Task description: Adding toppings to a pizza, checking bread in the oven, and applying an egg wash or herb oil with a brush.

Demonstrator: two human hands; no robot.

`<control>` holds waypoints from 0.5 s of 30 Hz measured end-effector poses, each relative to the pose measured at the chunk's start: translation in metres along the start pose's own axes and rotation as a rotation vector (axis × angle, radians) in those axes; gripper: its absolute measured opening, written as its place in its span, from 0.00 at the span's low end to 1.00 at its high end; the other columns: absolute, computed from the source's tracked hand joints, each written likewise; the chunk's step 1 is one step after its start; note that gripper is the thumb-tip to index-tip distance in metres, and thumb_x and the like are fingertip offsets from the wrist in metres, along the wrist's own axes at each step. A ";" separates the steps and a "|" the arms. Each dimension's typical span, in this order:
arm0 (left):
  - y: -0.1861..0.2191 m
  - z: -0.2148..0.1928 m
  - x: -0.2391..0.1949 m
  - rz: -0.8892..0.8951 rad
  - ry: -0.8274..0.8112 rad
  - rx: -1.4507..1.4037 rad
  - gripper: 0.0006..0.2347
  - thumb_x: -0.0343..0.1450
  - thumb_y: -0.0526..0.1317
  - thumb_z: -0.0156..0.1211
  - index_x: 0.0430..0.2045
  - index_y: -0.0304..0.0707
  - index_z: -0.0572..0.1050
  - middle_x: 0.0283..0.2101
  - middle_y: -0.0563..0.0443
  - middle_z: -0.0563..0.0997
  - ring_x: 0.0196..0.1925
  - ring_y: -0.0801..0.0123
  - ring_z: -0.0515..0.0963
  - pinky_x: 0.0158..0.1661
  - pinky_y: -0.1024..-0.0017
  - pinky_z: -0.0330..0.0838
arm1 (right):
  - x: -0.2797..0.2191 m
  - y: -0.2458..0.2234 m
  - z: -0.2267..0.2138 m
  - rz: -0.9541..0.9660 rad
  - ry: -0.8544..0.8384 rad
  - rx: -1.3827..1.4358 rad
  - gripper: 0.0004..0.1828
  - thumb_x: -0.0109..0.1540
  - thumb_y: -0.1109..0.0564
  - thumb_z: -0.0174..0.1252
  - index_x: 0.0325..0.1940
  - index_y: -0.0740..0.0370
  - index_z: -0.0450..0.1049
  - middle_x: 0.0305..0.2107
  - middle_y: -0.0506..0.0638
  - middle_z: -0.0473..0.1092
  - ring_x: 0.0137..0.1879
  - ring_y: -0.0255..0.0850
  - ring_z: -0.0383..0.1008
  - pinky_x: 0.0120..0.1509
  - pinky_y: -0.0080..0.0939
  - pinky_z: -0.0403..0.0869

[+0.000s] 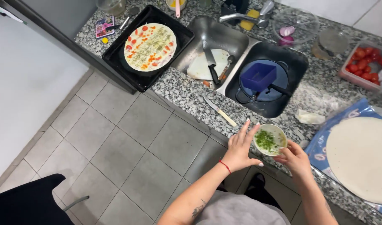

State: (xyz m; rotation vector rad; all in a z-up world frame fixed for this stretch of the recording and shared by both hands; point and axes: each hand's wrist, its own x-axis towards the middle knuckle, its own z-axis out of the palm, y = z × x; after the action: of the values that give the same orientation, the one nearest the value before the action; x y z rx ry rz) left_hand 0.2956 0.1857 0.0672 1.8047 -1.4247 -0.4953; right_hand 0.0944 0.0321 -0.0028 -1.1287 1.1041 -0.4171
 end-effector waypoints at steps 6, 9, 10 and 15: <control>-0.036 -0.043 -0.014 -0.105 0.012 -0.109 0.49 0.58 0.50 0.77 0.75 0.54 0.51 0.77 0.43 0.55 0.76 0.48 0.61 0.68 0.48 0.56 | 0.024 0.009 -0.033 0.025 0.188 -0.038 0.26 0.67 0.63 0.52 0.71 0.66 0.66 0.50 0.57 0.73 0.45 0.45 0.79 0.50 0.43 0.78; -0.051 -0.058 -0.004 -0.100 0.091 -0.131 0.45 0.60 0.46 0.77 0.73 0.49 0.54 0.71 0.41 0.61 0.71 0.46 0.67 0.64 0.50 0.62 | 0.032 0.013 -0.044 0.000 0.202 0.015 0.26 0.67 0.61 0.53 0.71 0.67 0.66 0.49 0.56 0.74 0.44 0.45 0.80 0.50 0.42 0.78; -0.055 -0.067 0.001 -0.095 0.096 -0.132 0.45 0.60 0.46 0.77 0.73 0.49 0.54 0.71 0.41 0.61 0.71 0.46 0.67 0.64 0.50 0.62 | 0.032 0.012 -0.047 -0.007 0.202 0.013 0.26 0.67 0.61 0.53 0.71 0.67 0.66 0.49 0.56 0.74 0.44 0.45 0.80 0.50 0.42 0.78; -0.093 -0.099 0.022 -0.306 0.160 -0.362 0.28 0.66 0.38 0.71 0.62 0.43 0.68 0.54 0.47 0.77 0.48 0.64 0.81 0.49 0.70 0.76 | 0.029 -0.039 -0.048 -0.426 0.566 -0.669 0.28 0.68 0.58 0.64 0.69 0.73 0.68 0.47 0.65 0.70 0.40 0.48 0.74 0.42 0.44 0.74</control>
State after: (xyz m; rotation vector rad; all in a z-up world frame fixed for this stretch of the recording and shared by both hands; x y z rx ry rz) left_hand 0.4318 0.2050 0.0616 1.7236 -0.8874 -0.6987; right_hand 0.0750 -0.0309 0.0163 -1.9268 1.5578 -0.7634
